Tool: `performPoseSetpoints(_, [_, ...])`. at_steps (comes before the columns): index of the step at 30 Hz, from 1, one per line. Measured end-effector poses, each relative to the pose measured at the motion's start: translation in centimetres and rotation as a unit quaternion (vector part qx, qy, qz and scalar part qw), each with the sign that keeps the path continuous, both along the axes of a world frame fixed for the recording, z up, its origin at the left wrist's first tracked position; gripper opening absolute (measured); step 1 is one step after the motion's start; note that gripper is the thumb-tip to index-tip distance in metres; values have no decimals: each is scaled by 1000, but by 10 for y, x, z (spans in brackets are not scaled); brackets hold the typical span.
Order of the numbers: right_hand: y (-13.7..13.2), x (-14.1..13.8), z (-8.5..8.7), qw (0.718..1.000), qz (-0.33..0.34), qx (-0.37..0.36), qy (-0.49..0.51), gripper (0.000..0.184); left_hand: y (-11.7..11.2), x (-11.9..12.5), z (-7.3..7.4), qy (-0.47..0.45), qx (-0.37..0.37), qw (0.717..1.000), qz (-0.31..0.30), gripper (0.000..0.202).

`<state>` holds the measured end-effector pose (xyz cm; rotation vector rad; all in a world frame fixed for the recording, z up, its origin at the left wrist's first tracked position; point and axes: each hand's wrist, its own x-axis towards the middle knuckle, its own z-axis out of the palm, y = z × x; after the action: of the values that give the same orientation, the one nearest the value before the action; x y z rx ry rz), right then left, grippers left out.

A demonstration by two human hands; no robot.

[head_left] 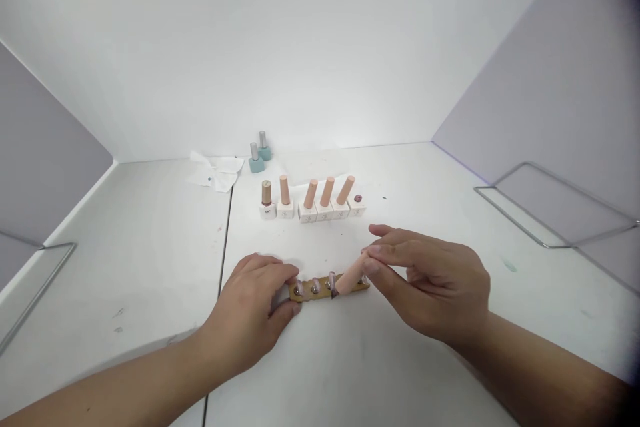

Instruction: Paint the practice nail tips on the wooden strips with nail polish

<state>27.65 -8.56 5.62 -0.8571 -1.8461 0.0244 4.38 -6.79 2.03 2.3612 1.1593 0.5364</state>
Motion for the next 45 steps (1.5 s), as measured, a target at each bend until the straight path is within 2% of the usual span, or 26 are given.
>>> performPoseSetpoints(5, [0,1,-3,999,16,-23,20,27,0,1,0,0,5,1000,-2,26])
performPoseSetpoints(10, [4,1,-8,998,-54,-27,20,22,1,1,1,-1,-1,1000,1,26])
performPoseSetpoints(16, [7,-1,-7,992,-106,-70,16,24,0,-1,1,1,-3,1000,-4,25])
performPoseSetpoints(25, [8,0,-11,984,-170,-53,18,23,1,1,1,7,-12,1000,2,25])
performPoseSetpoints(32, [6,-1,-9,994,-85,-55,37,24,-1,0,-1,4,-4,1000,5,25])
performPoseSetpoints(38, [4,-1,-7,997,-69,-20,24,24,0,-1,-1,4,2,1000,-5,27])
performPoseSetpoints(45, [1,0,-6,999,7,-25,36,29,1,-1,-2,5,0,1000,4,26])
